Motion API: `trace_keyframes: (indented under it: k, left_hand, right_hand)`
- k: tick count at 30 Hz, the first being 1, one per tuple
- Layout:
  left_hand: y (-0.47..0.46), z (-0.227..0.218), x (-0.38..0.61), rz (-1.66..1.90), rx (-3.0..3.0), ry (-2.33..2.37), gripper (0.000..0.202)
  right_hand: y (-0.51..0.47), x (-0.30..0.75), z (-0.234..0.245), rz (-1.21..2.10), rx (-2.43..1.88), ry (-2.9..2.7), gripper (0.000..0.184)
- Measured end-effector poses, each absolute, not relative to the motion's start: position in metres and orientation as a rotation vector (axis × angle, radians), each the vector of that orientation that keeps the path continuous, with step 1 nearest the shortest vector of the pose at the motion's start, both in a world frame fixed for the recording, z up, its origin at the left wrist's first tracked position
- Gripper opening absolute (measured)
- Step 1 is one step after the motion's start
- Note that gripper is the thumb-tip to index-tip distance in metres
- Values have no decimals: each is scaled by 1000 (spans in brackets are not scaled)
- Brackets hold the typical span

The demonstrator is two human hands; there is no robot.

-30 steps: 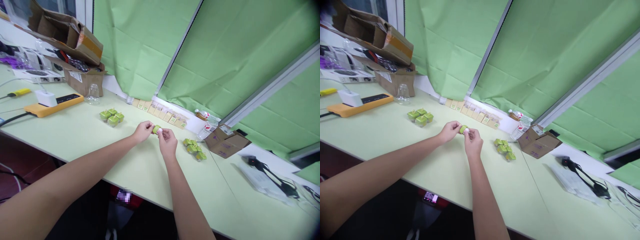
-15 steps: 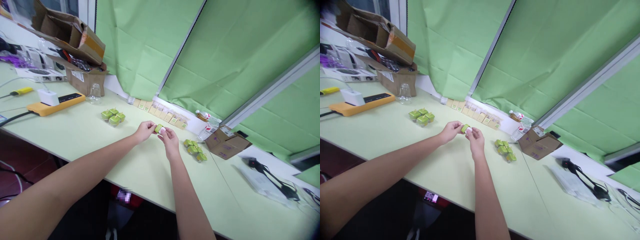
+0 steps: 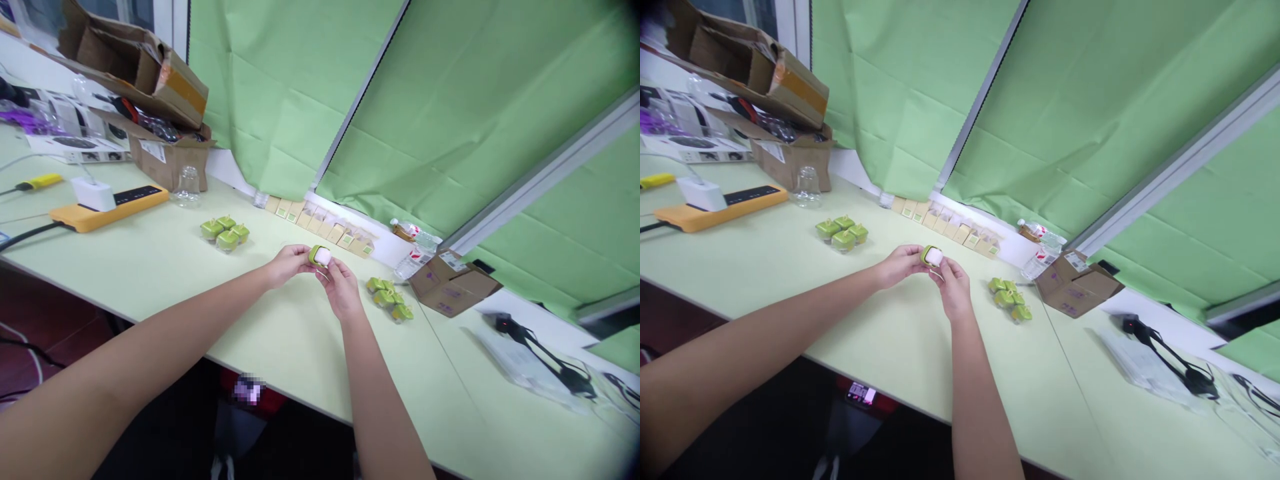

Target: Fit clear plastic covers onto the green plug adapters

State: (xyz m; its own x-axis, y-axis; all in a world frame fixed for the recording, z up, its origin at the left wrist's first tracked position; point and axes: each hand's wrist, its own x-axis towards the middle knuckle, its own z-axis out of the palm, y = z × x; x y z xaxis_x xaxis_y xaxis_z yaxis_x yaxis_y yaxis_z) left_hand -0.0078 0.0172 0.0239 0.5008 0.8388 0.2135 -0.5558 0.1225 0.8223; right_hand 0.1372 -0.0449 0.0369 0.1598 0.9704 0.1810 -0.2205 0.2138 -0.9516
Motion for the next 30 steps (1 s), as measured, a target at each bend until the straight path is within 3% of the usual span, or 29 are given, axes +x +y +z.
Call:
trace_keyframes:
  k: [30]
  left_hand:
    - [17, 25, -10, 1017, 1148, 529, 21]
  right_hand:
    - [-52, 131, 44, 1181, -921, -984, 29]
